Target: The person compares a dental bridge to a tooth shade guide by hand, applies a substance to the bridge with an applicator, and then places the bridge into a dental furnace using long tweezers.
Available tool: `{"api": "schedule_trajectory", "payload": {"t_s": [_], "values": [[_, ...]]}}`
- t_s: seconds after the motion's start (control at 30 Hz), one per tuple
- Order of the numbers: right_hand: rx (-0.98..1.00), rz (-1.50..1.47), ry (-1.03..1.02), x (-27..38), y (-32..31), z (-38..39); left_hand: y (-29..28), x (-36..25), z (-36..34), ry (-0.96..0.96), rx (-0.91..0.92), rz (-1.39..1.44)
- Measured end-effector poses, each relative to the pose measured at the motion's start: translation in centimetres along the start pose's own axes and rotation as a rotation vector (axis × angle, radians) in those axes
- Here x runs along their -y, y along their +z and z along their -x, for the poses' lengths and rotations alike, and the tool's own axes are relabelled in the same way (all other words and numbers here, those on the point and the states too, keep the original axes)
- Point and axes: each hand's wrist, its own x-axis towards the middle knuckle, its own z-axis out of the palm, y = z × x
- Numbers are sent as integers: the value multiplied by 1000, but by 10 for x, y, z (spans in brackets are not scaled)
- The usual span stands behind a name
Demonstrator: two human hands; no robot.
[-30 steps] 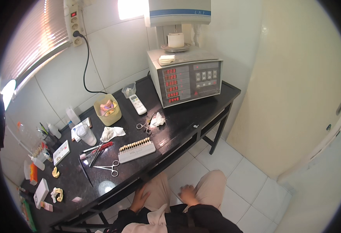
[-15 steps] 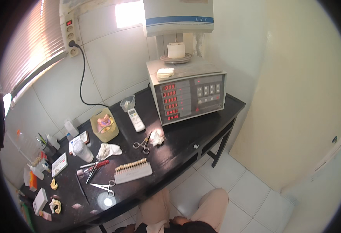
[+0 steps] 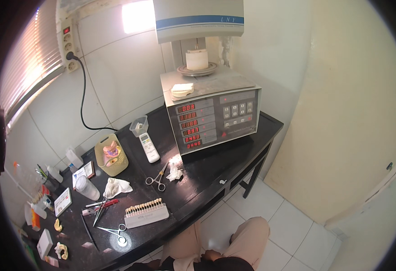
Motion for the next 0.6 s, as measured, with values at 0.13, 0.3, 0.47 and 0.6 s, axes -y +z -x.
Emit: {"api": "schedule_trajectory", "payload": {"t_s": [0.13,0.3,0.47,0.6], "values": [[22,70,-54,-4,9,-19,-3,2,1,-16,-12,-55],[66,119,-59,14,11,-4,-10,9,5,-61,-22,-154],[-46,168,-294,20,21,9,-14,18,10,-89,-11,-263],[-92,116,-330,42,23,28,-12,40,21,-105,21,-359]]}}
